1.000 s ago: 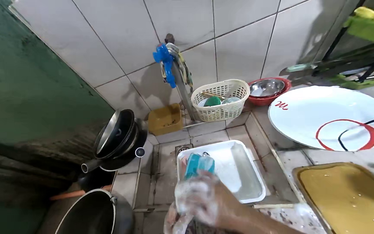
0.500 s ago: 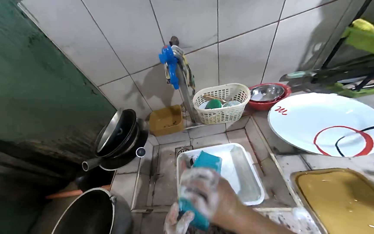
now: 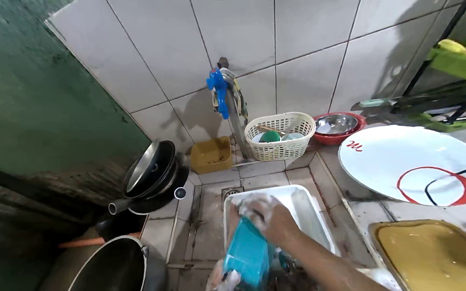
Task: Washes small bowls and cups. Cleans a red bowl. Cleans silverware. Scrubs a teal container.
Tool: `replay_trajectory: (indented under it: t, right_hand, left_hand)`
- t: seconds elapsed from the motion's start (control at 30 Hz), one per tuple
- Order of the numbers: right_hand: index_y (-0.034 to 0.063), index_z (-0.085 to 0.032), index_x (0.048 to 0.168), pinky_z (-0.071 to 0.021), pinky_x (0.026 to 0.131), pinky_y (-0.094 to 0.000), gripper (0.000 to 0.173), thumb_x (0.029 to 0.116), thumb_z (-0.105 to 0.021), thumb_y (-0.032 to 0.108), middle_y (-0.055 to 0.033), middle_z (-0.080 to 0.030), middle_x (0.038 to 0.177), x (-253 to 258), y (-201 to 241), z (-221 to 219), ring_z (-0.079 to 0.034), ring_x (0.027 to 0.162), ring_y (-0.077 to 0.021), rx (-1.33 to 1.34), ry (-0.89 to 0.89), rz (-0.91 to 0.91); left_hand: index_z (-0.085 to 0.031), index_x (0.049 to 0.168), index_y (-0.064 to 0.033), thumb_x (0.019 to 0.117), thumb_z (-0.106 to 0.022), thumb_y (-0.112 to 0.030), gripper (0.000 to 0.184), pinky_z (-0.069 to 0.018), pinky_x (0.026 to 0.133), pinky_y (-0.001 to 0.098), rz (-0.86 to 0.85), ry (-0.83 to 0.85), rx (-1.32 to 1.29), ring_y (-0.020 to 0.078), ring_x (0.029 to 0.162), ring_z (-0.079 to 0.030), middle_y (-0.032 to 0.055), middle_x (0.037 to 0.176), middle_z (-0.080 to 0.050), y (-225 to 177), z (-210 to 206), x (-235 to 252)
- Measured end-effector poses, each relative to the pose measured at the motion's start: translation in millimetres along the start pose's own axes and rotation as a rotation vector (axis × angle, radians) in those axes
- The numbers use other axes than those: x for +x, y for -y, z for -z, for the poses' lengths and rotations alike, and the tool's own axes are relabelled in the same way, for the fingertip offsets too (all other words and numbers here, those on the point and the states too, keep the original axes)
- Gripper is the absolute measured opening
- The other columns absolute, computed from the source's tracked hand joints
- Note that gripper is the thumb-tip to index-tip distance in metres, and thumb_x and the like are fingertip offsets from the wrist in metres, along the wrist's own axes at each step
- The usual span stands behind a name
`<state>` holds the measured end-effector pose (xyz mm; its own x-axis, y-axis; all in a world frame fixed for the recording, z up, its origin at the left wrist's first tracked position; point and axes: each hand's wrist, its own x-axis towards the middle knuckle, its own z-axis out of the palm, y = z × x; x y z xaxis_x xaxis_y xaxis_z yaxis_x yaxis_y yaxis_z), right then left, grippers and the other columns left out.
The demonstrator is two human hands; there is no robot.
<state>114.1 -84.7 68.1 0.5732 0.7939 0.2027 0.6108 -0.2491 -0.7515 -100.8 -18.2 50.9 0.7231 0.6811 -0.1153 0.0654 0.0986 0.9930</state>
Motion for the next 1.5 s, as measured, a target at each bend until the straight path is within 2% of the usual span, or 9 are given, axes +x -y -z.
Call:
replay_trajectory:
  t: [0.2, 0.4, 0.5, 0.6, 0.73, 0.9, 1.0, 1.2, 1.5]
  right_hand:
    - [0.0172, -0.076, 0.111, -0.0509, 0.106, -0.0512, 0.027, 0.1032, -0.054, 0.031, -0.0066, -0.074, 0.120, -71.3, 31.4, -40.9, -0.067, 0.120, -0.0268, 0.010, -0.027, 0.560]
    - [0.0031, -0.074, 0.117, -0.0531, 0.098, -0.0537, 0.024, 0.1025, -0.059, 0.014, -0.0164, -0.070, 0.121, 21.4, -37.0, 3.9, -0.067, 0.112, -0.0308, 0.250, 0.053, -0.191]
    - [0.0043, -0.066, 0.123, -0.0536, 0.081, -0.0408, 0.025, 0.1076, -0.052, 0.017, -0.0139, -0.067, 0.109, 34.0, -40.8, 16.3, -0.064, 0.092, -0.0203, 0.673, 0.127, -0.497]
    - [0.0044, -0.071, 0.117, -0.0550, 0.083, -0.0406, 0.021, 0.1019, -0.059, 0.013, -0.0100, -0.069, 0.111, 15.9, -12.9, 34.5, -0.065, 0.095, -0.0185, 0.569, -0.025, -0.273]
    - [0.0128, -0.077, 0.108, -0.0602, 0.087, -0.0373, 0.028, 0.0959, -0.063, 0.034, -0.0041, -0.071, 0.116, -21.2, 27.2, 30.4, -0.069, 0.105, -0.0154, 0.112, -0.264, 0.248]
    - [0.0228, -0.074, 0.116, -0.0490, 0.106, -0.0562, 0.025, 0.1030, -0.054, 0.029, -0.0043, -0.071, 0.129, -71.7, 42.7, -27.7, -0.064, 0.126, -0.0295, -0.192, -0.099, 0.593]
    - [0.0243, -0.076, 0.114, -0.0482, 0.106, -0.0587, 0.028, 0.1011, -0.054, 0.037, -0.0021, -0.072, 0.127, -56.1, 34.2, -27.8, -0.065, 0.124, -0.0261, -0.123, -0.149, 0.533]
    - [0.0065, -0.071, 0.123, -0.0512, 0.101, -0.0559, 0.029, 0.1041, -0.060, 0.025, -0.0157, -0.066, 0.130, 20.0, 5.7, 19.2, -0.064, 0.119, -0.0330, 0.151, 0.032, -0.144]
    - [0.0198, -0.074, 0.111, -0.0487, 0.108, -0.0537, 0.025, 0.1019, -0.053, 0.030, -0.0032, -0.072, 0.127, -65.8, 45.8, -27.7, -0.063, 0.128, -0.0247, -0.064, -0.066, 0.648]
  left_hand:
    - [-0.047, 0.128, 0.0152, 0.0913, -0.065, -0.007, 0.046, -0.0562, 0.084, 0.0197, -0.127, -0.018, -0.011, -0.0034, 0.097, -0.066, -0.0030, 0.105, -0.071, 29.4, 13.1, -3.5]
    - [-0.050, 0.126, 0.0147, 0.0894, -0.056, -0.007, 0.043, -0.0556, 0.084, 0.0239, 0.095, -0.034, 0.254, 0.0021, 0.088, -0.065, 0.0089, 0.100, -0.065, -16.5, -7.9, -7.0]
    - [-0.057, 0.116, 0.0061, 0.0894, -0.059, 0.001, 0.027, -0.0565, 0.084, 0.0213, -0.023, 0.008, 0.128, -0.0017, 0.089, -0.067, -0.0031, 0.095, -0.070, 0.9, -0.4, -12.8]
    - [-0.061, 0.114, -0.0043, 0.0899, -0.067, -0.002, 0.025, -0.0568, 0.088, 0.0222, -0.134, 0.139, 0.038, -0.0026, 0.095, -0.067, -0.0109, 0.101, -0.072, 18.3, 9.6, -11.8]
    - [-0.051, 0.130, 0.0173, 0.0907, -0.066, -0.004, 0.048, -0.0521, 0.095, 0.0256, -0.060, 0.137, 0.355, 0.0087, 0.107, -0.064, 0.0181, 0.118, -0.067, 1.4, 3.9, -0.6]
    - [-0.054, 0.120, 0.0014, 0.0901, -0.060, 0.002, 0.031, -0.0545, 0.089, 0.0186, -0.154, 0.021, -0.066, -0.0074, 0.096, -0.065, -0.0135, 0.101, -0.070, 0.3, -5.3, 0.2]
    - [-0.056, 0.119, 0.0027, 0.0879, -0.060, 0.004, 0.031, -0.0563, 0.085, 0.0191, -0.068, -0.036, -0.032, -0.0048, 0.091, -0.066, -0.0096, 0.098, -0.071, -10.6, -7.7, -0.4]
    - [-0.049, 0.127, 0.0145, 0.0883, -0.058, 0.002, 0.042, -0.0552, 0.089, 0.0192, 0.029, -0.063, 0.091, -0.0020, 0.096, -0.066, 0.0035, 0.106, -0.069, -28.8, -18.6, -5.3]
    - [-0.057, 0.117, -0.0008, 0.0810, -0.076, -0.006, 0.041, -0.0572, 0.078, 0.0185, -0.092, -0.099, -0.071, -0.0061, 0.087, -0.067, -0.0100, 0.093, -0.071, 6.5, 4.7, -7.8]
